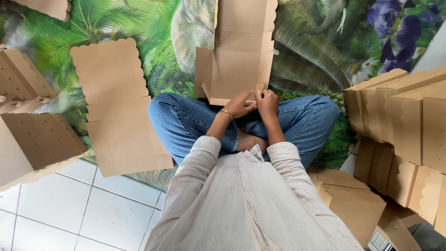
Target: Assembling small cardboard boxes from flat sheets by folding along pre-scored lines and tucking in tabs.
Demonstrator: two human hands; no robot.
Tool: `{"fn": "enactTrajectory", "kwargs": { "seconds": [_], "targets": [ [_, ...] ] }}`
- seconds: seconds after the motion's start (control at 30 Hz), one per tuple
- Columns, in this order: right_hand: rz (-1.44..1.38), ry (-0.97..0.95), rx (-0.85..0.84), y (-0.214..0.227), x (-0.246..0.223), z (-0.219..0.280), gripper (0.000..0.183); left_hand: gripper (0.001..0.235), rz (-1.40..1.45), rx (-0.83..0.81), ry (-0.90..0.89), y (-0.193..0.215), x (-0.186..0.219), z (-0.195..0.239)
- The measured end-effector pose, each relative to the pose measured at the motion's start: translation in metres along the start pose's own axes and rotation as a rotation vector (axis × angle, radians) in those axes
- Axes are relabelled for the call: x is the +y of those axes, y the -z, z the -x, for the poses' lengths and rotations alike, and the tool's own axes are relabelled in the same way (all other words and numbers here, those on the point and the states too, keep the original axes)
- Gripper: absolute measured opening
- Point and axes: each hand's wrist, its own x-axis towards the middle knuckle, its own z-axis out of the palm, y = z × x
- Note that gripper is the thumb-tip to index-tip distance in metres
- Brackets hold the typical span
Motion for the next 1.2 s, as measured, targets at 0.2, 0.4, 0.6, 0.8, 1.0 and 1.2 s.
{"fn": "enactTrajectory", "kwargs": {
  "seconds": [0.2, 0.4, 0.6, 0.8, 1.0, 1.2],
  "targets": [
    [-0.191, -0.098, -0.120, 0.022, 0.003, -0.003, 0.063, 0.057, -0.047, -0.093, 0.068, -0.035, -0.004, -0.026],
    [-0.217, -0.145, -0.234, 0.054, -0.025, 0.001, 0.020, 0.055, 0.077, -0.068, 0.170, -0.023, 0.014, -0.027],
    [-0.384, -0.187, -0.240, 0.000, 0.053, -0.009, 0.017, 0.068, 0.840, 0.117, 0.392, -0.059, -0.028, -0.046],
    [-0.486, -0.256, -0.222, -0.023, 0.078, -0.018, 0.011, 0.045, 0.873, 0.183, 0.377, -0.045, -0.016, -0.035],
    [-0.439, -0.256, -0.303, -0.021, 0.062, -0.014, 0.018, 0.030, 0.590, 0.288, 0.369, -0.038, -0.020, -0.029],
    [-0.442, -0.321, -0.186, -0.063, 0.068, -0.006, 0.017, 0.026, 0.394, 0.300, 0.393, -0.022, -0.010, -0.021]
  ]
}}
